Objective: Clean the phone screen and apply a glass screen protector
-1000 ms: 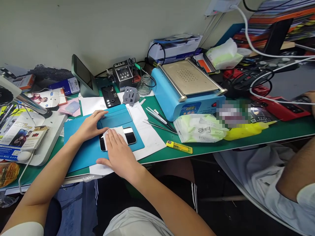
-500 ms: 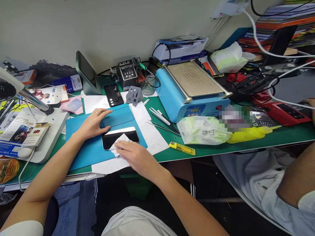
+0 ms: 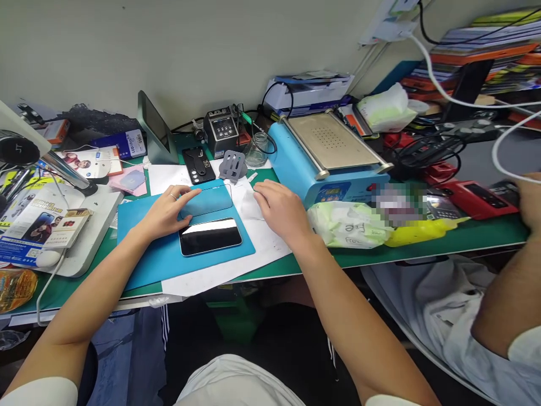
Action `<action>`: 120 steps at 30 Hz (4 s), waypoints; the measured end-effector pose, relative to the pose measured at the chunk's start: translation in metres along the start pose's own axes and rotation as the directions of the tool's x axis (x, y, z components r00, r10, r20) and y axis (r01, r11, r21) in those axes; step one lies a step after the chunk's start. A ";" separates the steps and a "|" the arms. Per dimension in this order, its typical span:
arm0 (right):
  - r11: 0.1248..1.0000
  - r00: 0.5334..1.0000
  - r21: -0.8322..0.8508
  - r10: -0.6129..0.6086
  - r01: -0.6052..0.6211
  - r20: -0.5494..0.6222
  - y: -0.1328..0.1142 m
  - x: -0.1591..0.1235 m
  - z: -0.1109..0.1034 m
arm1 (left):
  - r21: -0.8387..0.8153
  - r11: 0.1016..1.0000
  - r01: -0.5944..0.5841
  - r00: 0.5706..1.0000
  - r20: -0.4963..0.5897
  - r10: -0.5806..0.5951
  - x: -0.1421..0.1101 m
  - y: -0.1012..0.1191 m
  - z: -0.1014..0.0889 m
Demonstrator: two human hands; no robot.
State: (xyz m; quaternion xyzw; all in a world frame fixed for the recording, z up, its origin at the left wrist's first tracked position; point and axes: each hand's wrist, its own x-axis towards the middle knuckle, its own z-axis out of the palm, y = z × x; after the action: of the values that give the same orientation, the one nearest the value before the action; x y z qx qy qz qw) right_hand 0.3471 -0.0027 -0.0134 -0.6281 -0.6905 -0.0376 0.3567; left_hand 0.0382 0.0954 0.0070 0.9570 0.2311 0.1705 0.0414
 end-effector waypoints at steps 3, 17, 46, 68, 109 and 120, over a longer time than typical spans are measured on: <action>0.998 0.999 0.036 0.042 -0.043 0.030 -0.005 0.010 0.010 | 0.015 1.000 -0.023 1.000 0.006 0.023 0.000 0.003 0.000; 0.938 0.937 0.152 -0.329 0.310 0.121 -0.021 0.002 0.000 | -0.114 0.992 -0.060 0.998 -0.024 0.058 -0.001 0.019 -0.011; 0.948 0.937 0.300 -0.196 0.105 0.290 -0.023 -0.031 -0.002 | -0.042 0.999 -0.024 0.976 0.216 0.032 0.002 0.031 -0.014; 0.923 0.899 0.339 -0.297 0.183 0.323 -0.015 -0.046 0.003 | -0.036 0.990 0.134 0.957 0.263 -0.120 -0.048 0.038 -0.025; 0.941 0.876 0.286 -0.285 0.179 0.389 -0.016 -0.048 0.005 | -0.084 0.993 0.088 0.963 0.261 -0.063 -0.048 0.038 -0.023; 0.945 0.878 0.290 -0.264 0.152 0.399 -0.018 -0.047 0.004 | -0.090 0.991 0.100 0.955 0.287 -0.070 -0.047 0.037 -0.026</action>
State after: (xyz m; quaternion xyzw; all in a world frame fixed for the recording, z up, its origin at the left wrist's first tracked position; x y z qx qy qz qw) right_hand 0.3275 -0.0443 -0.0347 -0.4923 -0.8152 0.1515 0.2648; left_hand 0.0062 0.0410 0.0224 0.9573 0.2546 0.0417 0.1306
